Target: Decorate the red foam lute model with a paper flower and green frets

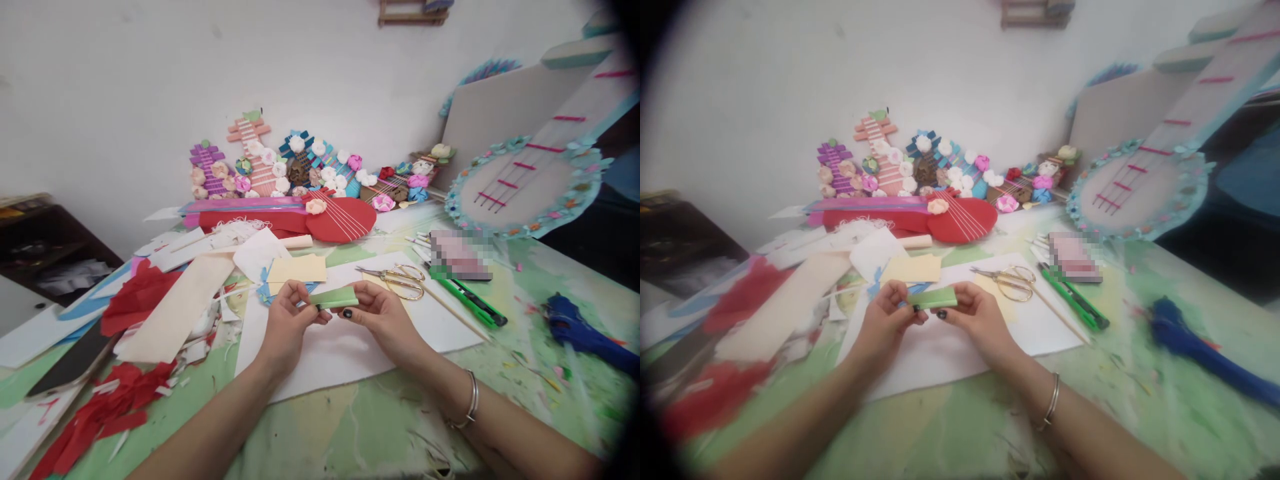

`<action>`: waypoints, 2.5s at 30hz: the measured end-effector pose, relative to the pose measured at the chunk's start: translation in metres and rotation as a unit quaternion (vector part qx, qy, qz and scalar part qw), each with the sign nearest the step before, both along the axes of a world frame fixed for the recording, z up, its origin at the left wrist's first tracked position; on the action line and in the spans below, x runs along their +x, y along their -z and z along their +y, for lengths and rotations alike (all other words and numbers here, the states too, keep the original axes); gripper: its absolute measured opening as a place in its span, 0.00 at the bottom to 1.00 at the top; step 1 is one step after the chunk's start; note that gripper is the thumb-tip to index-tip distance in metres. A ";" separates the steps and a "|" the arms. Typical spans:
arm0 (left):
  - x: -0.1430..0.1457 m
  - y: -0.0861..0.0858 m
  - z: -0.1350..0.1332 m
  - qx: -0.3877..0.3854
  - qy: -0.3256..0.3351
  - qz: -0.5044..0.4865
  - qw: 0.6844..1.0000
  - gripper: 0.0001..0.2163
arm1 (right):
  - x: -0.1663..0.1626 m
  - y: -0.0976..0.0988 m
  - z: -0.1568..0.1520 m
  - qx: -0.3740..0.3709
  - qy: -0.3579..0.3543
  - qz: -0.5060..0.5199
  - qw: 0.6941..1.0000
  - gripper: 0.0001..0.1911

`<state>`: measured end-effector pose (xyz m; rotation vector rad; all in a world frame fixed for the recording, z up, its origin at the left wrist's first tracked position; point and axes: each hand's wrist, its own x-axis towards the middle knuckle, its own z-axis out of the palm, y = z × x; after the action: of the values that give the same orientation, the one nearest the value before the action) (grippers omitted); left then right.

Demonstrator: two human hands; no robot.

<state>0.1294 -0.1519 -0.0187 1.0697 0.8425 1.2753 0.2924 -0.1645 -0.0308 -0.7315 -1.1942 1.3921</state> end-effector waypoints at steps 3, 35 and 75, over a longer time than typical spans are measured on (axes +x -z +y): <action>0.001 0.000 -0.002 0.001 0.020 0.005 1.000 0.12 | -0.001 -0.002 -0.002 -0.007 0.009 -0.007 1.000 0.10; -0.006 0.003 0.003 -0.058 0.106 0.116 0.986 0.06 | 0.001 -0.007 -0.010 0.059 0.101 -0.148 0.982 0.05; 0.002 -0.001 -0.009 0.105 0.033 0.278 0.954 0.06 | 0.000 -0.004 -0.010 0.064 0.128 -0.177 0.974 0.08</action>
<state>0.1316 -0.1611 -0.0177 1.6568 1.0909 1.0304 0.2924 -0.1744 -0.0265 -1.0318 -1.3949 0.9866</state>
